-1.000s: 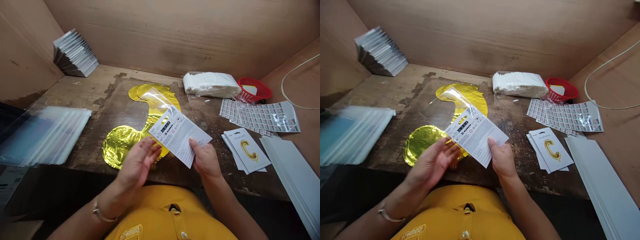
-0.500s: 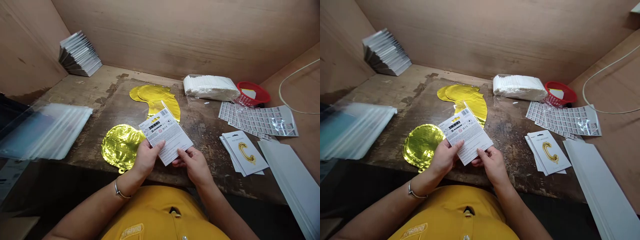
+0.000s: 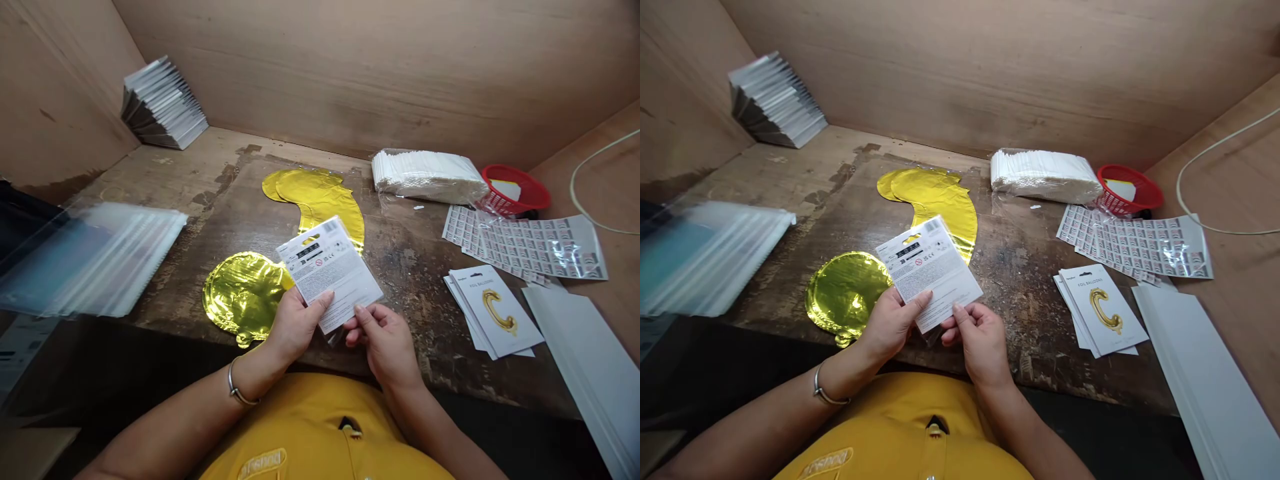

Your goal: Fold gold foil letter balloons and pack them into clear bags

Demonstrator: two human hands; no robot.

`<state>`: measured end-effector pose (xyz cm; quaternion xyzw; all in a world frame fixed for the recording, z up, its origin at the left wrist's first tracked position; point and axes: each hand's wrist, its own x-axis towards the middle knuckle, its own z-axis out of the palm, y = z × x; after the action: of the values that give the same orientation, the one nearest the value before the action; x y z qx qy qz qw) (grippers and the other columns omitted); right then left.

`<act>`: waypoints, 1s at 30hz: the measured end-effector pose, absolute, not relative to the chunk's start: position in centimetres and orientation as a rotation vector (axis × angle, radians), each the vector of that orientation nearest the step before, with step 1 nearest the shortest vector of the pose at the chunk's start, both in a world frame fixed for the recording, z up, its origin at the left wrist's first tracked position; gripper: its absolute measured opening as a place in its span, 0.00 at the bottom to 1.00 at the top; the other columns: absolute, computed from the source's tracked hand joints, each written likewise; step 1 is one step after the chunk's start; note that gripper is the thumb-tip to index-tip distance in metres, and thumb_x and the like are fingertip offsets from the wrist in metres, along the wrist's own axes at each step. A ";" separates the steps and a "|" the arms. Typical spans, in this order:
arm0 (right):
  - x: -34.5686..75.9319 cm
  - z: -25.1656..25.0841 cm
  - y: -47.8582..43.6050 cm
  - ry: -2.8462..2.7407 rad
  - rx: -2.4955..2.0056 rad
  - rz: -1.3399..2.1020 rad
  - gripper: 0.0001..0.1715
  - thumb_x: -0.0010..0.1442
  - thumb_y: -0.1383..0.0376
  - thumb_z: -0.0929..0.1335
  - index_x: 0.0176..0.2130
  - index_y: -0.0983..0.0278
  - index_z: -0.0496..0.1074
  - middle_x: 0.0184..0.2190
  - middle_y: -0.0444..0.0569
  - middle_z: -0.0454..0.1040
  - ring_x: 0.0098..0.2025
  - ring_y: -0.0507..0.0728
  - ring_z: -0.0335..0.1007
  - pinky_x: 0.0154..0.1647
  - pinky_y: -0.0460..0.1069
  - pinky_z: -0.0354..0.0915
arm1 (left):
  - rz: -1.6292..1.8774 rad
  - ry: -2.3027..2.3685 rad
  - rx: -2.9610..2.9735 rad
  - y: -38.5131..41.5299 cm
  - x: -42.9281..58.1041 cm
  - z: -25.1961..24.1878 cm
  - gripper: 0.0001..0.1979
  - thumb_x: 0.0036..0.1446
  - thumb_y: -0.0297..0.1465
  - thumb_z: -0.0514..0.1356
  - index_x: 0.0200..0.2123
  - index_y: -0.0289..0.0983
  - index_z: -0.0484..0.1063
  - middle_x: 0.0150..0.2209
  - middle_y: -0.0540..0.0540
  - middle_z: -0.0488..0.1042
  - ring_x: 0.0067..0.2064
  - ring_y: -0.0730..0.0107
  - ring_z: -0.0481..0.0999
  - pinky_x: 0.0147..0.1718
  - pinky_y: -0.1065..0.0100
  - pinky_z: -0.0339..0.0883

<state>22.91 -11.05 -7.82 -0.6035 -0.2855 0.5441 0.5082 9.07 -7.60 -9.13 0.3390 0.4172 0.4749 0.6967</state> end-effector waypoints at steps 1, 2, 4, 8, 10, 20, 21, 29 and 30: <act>22.8 -7.8 -11.0 -0.671 -1.442 1.299 0.24 0.45 0.48 0.76 0.22 0.64 0.70 0.19 0.45 0.74 0.15 0.49 0.65 0.17 0.44 0.66 | 1.061 0.930 0.773 -7.7 9.1 -9.0 0.20 0.53 0.40 0.68 0.44 0.34 0.77 0.46 0.39 0.79 0.47 0.54 0.79 0.50 0.57 0.72; 23.0 -7.7 -11.0 -0.665 -1.437 1.293 0.25 0.45 0.47 0.76 0.21 0.64 0.69 0.18 0.44 0.73 0.15 0.48 0.64 0.17 0.44 0.66 | 1.056 0.931 0.792 -7.7 9.0 -8.9 0.19 0.53 0.40 0.68 0.44 0.34 0.78 0.46 0.39 0.79 0.47 0.54 0.79 0.50 0.57 0.72; 23.9 -7.1 -11.2 -0.742 -1.468 1.350 0.26 0.47 0.46 0.75 0.22 0.64 0.69 0.19 0.45 0.73 0.15 0.48 0.64 0.17 0.44 0.64 | 1.014 0.940 0.829 -7.7 8.5 -8.6 0.19 0.51 0.40 0.68 0.43 0.34 0.78 0.46 0.39 0.79 0.47 0.53 0.79 0.51 0.57 0.72; 28.2 -4.4 -11.6 -1.234 -1.653 1.405 0.21 0.54 0.49 0.72 0.28 0.66 0.75 0.22 0.48 0.75 0.21 0.50 0.68 0.21 0.44 0.64 | 0.958 0.944 0.763 -6.5 6.7 -8.2 0.22 0.45 0.39 0.72 0.43 0.34 0.78 0.46 0.38 0.79 0.47 0.51 0.79 0.51 0.53 0.72; 29.8 -3.4 -11.0 -1.286 -1.720 1.082 0.19 0.56 0.51 0.71 0.34 0.64 0.75 0.27 0.47 0.77 0.27 0.51 0.71 0.26 0.44 0.67 | 0.917 0.879 0.682 -5.7 6.2 -8.1 0.25 0.43 0.37 0.73 0.45 0.34 0.77 0.47 0.37 0.78 0.47 0.50 0.79 0.51 0.52 0.72; 25.8 -7.3 -6.1 -0.974 -1.550 1.513 0.19 0.51 0.53 0.71 0.25 0.62 0.62 0.15 0.37 0.70 0.12 0.47 0.61 0.12 0.41 0.59 | 0.389 0.999 0.929 -5.7 4.1 -6.2 0.23 0.45 0.47 0.69 0.34 0.35 0.72 0.27 0.48 0.76 0.17 0.78 0.67 0.16 0.76 0.61; 25.4 -7.7 -6.0 -1.001 -1.589 1.516 0.18 0.53 0.53 0.70 0.26 0.61 0.61 0.14 0.37 0.69 0.12 0.47 0.61 0.11 0.41 0.58 | 0.361 1.035 1.033 -5.5 3.3 -5.6 0.23 0.47 0.50 0.67 0.33 0.36 0.71 0.25 0.49 0.74 0.16 0.79 0.65 0.15 0.76 0.59; 27.3 -5.0 -4.7 -1.678 -1.863 0.763 0.09 0.61 0.63 0.66 0.29 0.62 0.69 0.21 0.45 0.73 0.22 0.52 0.68 0.25 0.45 0.61 | 0.509 1.134 2.611 -1.6 1.8 -4.9 0.27 0.57 0.48 0.60 0.55 0.39 0.70 0.58 0.37 0.70 0.60 0.45 0.68 0.59 0.45 0.60; 28.7 -4.4 -3.4 -1.745 -1.890 0.514 0.10 0.63 0.64 0.65 0.29 0.62 0.71 0.25 0.48 0.75 0.26 0.54 0.70 0.29 0.47 0.63 | 0.428 0.988 2.694 -1.1 2.5 -5.9 0.29 0.58 0.47 0.59 0.59 0.39 0.67 0.63 0.37 0.65 0.64 0.45 0.63 0.63 0.43 0.54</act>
<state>28.71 -3.42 -4.43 -0.6964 -0.6430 0.1894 0.2564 2.52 -1.11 -5.90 0.9219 0.3381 0.1463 0.1202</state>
